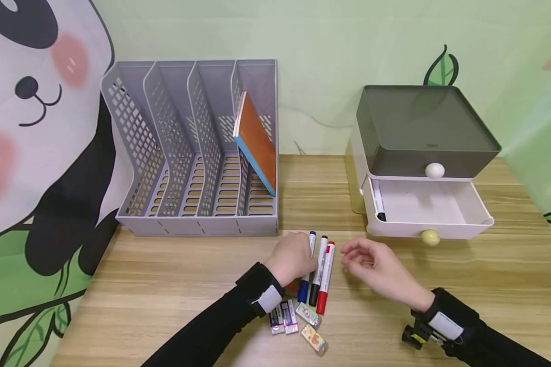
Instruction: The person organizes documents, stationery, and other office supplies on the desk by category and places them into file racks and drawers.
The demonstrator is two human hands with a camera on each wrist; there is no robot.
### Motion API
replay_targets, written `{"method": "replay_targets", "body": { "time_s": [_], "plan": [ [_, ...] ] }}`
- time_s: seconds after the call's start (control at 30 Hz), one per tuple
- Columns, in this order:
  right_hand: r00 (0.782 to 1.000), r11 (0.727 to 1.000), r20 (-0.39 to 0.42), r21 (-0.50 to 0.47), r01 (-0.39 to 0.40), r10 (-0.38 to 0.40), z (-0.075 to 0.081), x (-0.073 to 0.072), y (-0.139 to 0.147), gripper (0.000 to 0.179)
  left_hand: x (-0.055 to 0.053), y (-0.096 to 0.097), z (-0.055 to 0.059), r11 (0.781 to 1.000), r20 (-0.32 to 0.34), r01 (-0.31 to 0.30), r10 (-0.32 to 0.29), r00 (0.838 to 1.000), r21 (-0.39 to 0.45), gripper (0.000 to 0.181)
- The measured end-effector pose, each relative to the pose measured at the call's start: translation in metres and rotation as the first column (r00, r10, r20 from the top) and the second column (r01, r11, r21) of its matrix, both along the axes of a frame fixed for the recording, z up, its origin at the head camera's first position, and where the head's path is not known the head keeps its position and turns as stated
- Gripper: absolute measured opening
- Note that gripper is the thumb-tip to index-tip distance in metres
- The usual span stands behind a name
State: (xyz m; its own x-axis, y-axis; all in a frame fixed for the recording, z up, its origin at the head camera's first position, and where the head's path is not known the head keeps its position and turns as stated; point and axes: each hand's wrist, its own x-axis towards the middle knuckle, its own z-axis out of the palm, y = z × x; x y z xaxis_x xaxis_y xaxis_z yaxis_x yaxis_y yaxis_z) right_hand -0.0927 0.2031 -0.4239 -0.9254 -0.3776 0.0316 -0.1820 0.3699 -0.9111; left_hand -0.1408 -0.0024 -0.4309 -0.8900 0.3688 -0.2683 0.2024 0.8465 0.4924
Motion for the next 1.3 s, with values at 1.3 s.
{"method": "replay_targets", "body": {
  "time_s": [1.3],
  "plan": [
    [0.997, 0.989, -0.056, -0.139, 0.044, -0.053, 0.018, -0.01, -0.009, 0.033, -0.018, -0.014, 0.04, 0.595, 0.088, -0.013, -0.099, 0.991, 0.804, 0.022]
  ]
}}
